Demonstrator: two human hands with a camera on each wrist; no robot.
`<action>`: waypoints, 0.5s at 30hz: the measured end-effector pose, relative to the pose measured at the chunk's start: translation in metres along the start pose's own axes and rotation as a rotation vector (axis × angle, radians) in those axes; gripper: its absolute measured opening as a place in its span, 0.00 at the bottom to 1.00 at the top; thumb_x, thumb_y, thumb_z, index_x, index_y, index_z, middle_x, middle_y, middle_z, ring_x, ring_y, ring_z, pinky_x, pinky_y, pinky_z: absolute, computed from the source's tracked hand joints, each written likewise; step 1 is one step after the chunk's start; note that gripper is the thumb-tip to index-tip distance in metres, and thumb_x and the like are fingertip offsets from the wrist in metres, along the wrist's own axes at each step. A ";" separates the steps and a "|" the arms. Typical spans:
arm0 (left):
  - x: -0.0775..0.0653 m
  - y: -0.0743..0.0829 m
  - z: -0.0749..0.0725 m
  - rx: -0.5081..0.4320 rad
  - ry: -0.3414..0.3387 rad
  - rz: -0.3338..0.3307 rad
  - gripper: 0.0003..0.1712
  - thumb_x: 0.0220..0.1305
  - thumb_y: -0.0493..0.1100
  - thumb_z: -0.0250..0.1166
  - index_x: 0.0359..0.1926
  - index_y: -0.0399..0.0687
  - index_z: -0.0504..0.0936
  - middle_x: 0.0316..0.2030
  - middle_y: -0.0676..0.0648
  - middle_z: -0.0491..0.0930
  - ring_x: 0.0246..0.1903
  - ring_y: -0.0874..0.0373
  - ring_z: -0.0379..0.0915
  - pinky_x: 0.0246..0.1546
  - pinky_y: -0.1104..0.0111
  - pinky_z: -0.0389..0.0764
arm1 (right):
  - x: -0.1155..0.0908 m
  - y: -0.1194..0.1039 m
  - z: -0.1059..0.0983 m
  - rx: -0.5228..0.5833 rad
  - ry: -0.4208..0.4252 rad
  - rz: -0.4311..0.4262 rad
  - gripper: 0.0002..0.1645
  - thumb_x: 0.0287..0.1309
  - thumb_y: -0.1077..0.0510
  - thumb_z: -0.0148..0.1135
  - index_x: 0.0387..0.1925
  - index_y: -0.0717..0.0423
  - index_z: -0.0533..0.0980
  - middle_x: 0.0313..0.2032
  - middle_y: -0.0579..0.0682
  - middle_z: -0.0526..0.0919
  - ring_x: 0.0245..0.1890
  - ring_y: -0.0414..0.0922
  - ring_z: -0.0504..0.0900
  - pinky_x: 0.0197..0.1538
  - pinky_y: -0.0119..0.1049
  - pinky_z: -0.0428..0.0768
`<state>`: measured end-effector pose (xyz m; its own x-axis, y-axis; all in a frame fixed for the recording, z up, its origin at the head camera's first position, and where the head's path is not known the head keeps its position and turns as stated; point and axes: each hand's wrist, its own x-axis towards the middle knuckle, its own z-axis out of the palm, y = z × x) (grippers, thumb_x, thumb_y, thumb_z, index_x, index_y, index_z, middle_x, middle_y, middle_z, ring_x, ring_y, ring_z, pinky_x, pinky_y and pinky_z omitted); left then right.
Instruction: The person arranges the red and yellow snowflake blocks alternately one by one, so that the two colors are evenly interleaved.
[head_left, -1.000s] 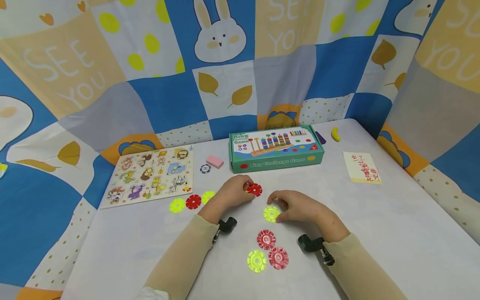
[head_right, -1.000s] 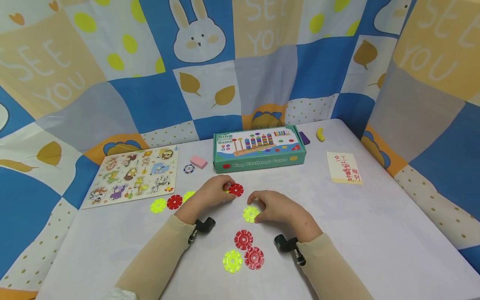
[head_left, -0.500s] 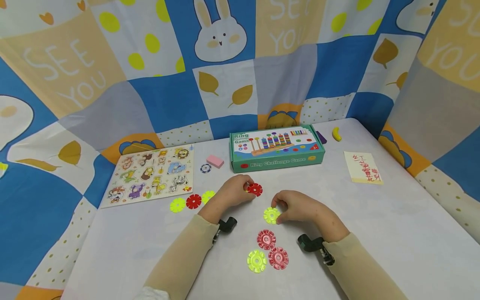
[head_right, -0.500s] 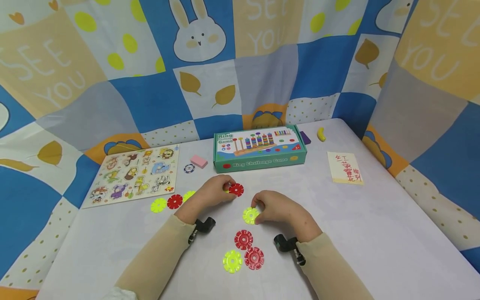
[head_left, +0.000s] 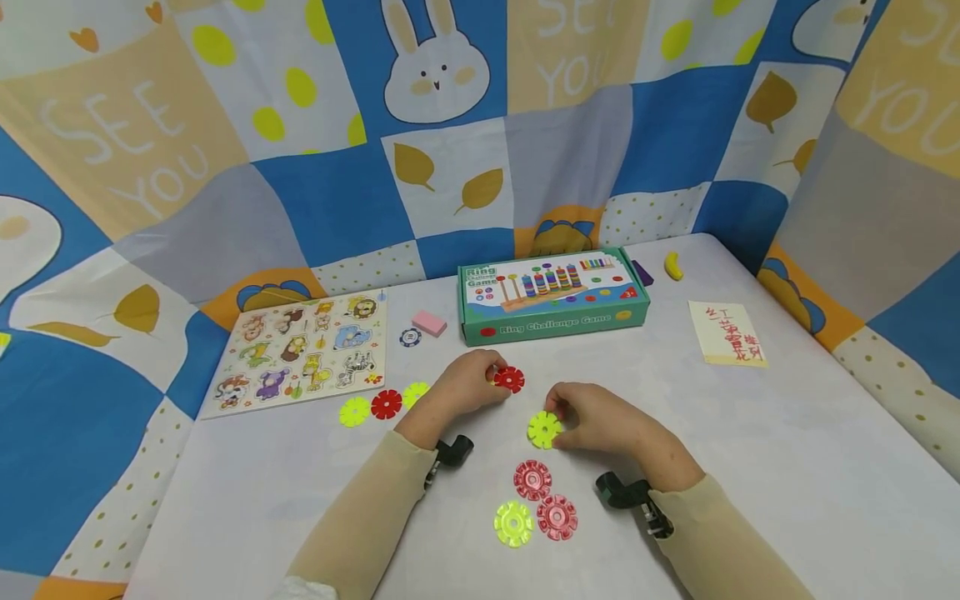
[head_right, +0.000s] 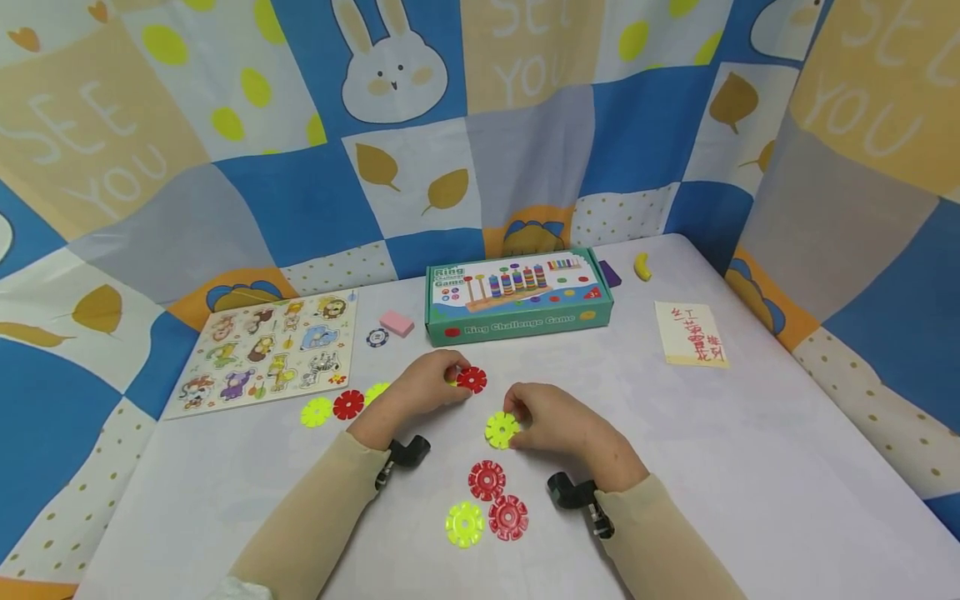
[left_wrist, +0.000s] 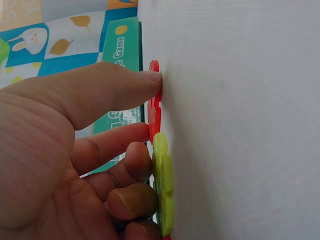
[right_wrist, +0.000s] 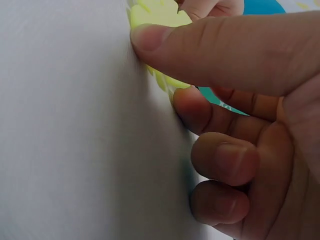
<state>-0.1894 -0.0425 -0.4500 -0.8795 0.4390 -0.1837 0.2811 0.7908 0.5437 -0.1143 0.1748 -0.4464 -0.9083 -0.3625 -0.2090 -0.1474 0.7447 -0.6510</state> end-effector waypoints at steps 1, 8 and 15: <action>0.000 0.000 0.000 0.001 0.001 -0.001 0.25 0.52 0.51 0.72 0.51 0.51 0.78 0.36 0.54 0.73 0.39 0.58 0.68 0.40 0.66 0.72 | 0.000 0.000 0.000 -0.005 0.006 -0.004 0.22 0.37 0.56 0.79 0.34 0.45 0.74 0.30 0.41 0.75 0.34 0.42 0.71 0.41 0.36 0.73; 0.000 0.000 -0.001 -0.017 -0.001 0.005 0.25 0.51 0.50 0.72 0.51 0.50 0.78 0.35 0.54 0.73 0.39 0.57 0.68 0.40 0.65 0.72 | 0.000 0.001 0.001 -0.014 0.021 -0.014 0.22 0.37 0.55 0.79 0.34 0.44 0.75 0.30 0.40 0.75 0.34 0.41 0.72 0.42 0.36 0.73; 0.001 -0.002 0.000 -0.002 0.002 0.013 0.25 0.51 0.51 0.72 0.51 0.50 0.78 0.36 0.54 0.73 0.39 0.57 0.68 0.41 0.65 0.72 | -0.001 -0.001 0.003 -0.020 0.026 -0.025 0.21 0.38 0.57 0.77 0.35 0.44 0.77 0.30 0.39 0.76 0.35 0.41 0.72 0.44 0.36 0.74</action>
<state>-0.1906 -0.0437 -0.4512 -0.8767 0.4480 -0.1750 0.2915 0.7844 0.5475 -0.1127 0.1730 -0.4478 -0.9140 -0.3669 -0.1733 -0.1781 0.7465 -0.6411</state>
